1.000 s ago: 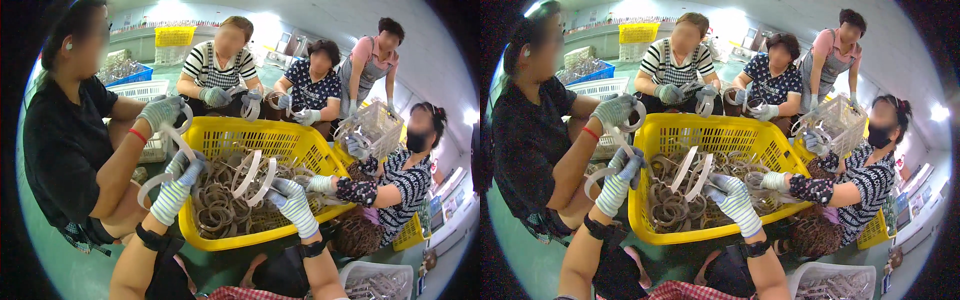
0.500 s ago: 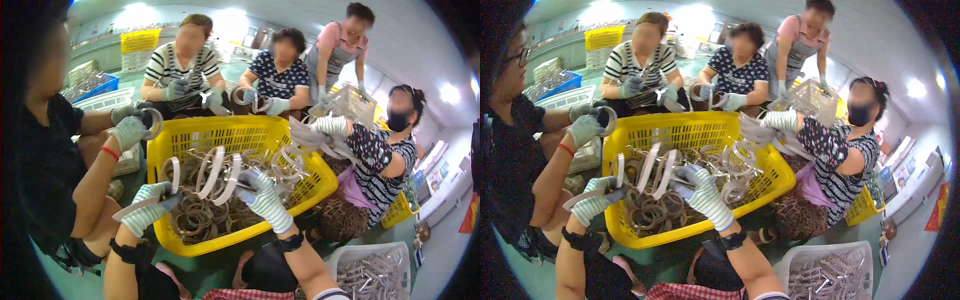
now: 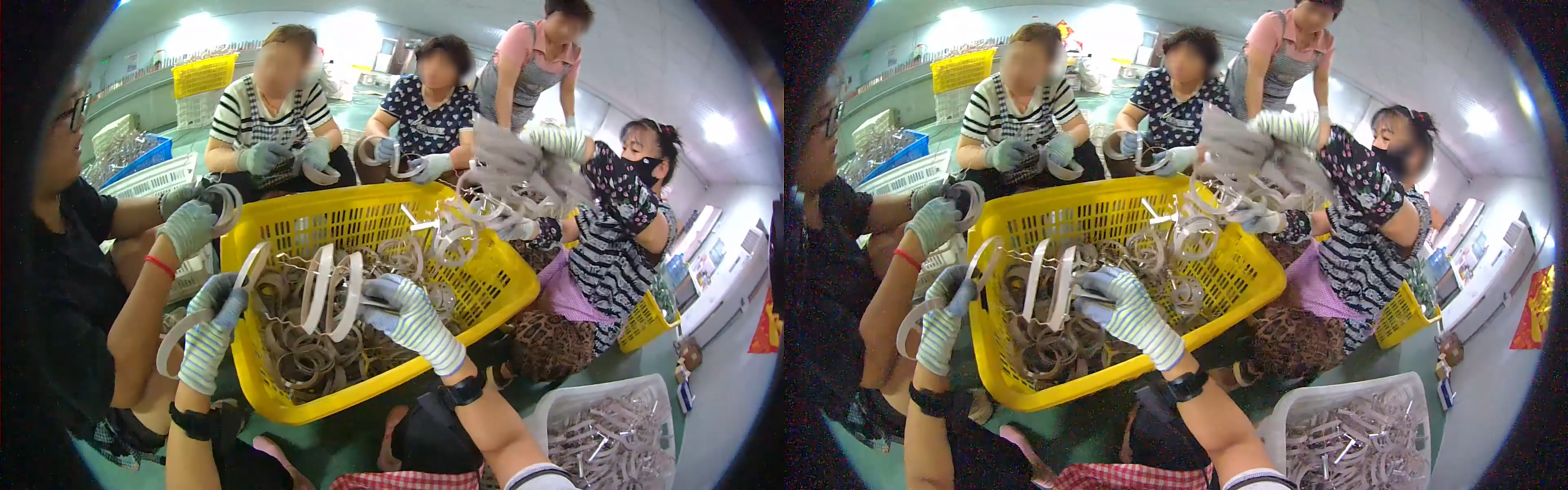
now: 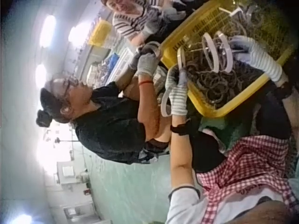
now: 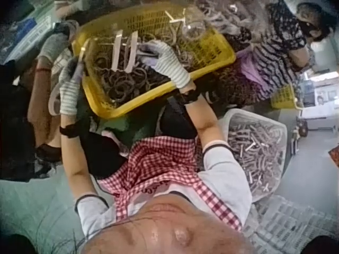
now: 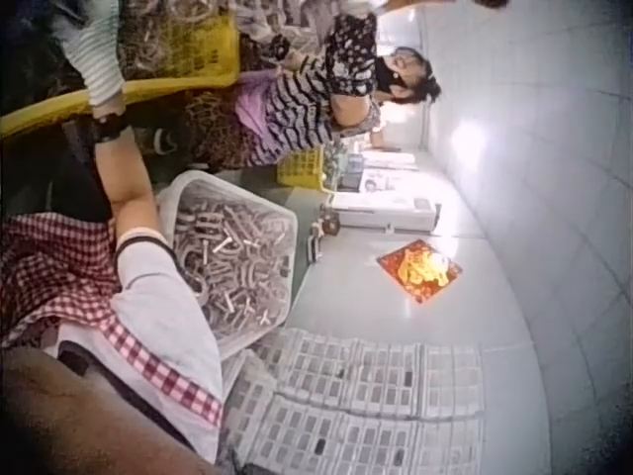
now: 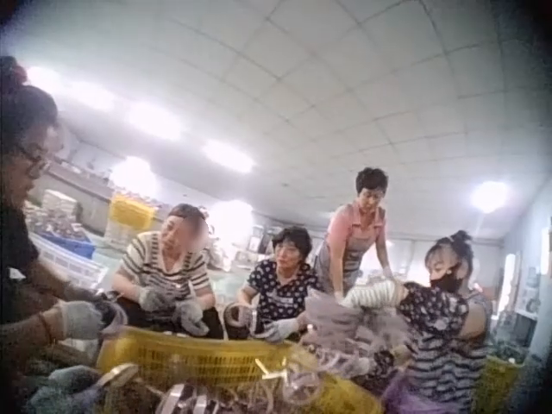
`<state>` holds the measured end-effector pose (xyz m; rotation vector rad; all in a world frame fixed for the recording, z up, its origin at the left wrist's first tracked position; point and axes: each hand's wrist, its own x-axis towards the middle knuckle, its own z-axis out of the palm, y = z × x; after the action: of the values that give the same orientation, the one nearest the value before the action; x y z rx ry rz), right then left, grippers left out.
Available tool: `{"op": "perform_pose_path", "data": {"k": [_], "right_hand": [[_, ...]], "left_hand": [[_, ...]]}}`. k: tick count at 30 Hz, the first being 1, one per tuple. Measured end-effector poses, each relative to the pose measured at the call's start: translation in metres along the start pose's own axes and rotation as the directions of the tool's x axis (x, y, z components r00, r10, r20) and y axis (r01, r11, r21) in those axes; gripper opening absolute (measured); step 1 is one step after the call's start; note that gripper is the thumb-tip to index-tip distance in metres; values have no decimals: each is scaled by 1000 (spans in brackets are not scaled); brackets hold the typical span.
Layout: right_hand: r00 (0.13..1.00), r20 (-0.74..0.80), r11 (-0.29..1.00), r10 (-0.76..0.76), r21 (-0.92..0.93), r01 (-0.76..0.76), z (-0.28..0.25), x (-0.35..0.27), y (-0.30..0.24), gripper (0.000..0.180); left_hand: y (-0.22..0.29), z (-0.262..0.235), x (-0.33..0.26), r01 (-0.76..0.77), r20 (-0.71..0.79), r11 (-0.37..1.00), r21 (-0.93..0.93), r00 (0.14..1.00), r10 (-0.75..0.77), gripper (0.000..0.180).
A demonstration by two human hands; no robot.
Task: Sort white and gray plastic rings from a large yellow basket into separate white plastic bins.
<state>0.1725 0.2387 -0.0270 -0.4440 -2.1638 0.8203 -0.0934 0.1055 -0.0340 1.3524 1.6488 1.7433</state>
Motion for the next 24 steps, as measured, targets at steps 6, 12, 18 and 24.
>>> {"op": "perform_pose_path", "data": {"k": [6,12,18,24], "right_hand": [[996,8,959,-89,-270,88,-11,-1,-1,29],[985,32,953,-170,-248,172,0,2,1,28],[980,69,924,-186,-326,199,1,2,-1,26],[989,60,940,-138,-305,150,4,-1,2,27]], "left_hand": [[23,4,1,121,52,989,-81,992,-117,27],[35,-1,-11,172,109,969,-179,982,-154,28],[38,4,-14,143,133,969,-200,984,-118,30],[36,11,-17,68,104,974,-215,993,-47,26]]}}
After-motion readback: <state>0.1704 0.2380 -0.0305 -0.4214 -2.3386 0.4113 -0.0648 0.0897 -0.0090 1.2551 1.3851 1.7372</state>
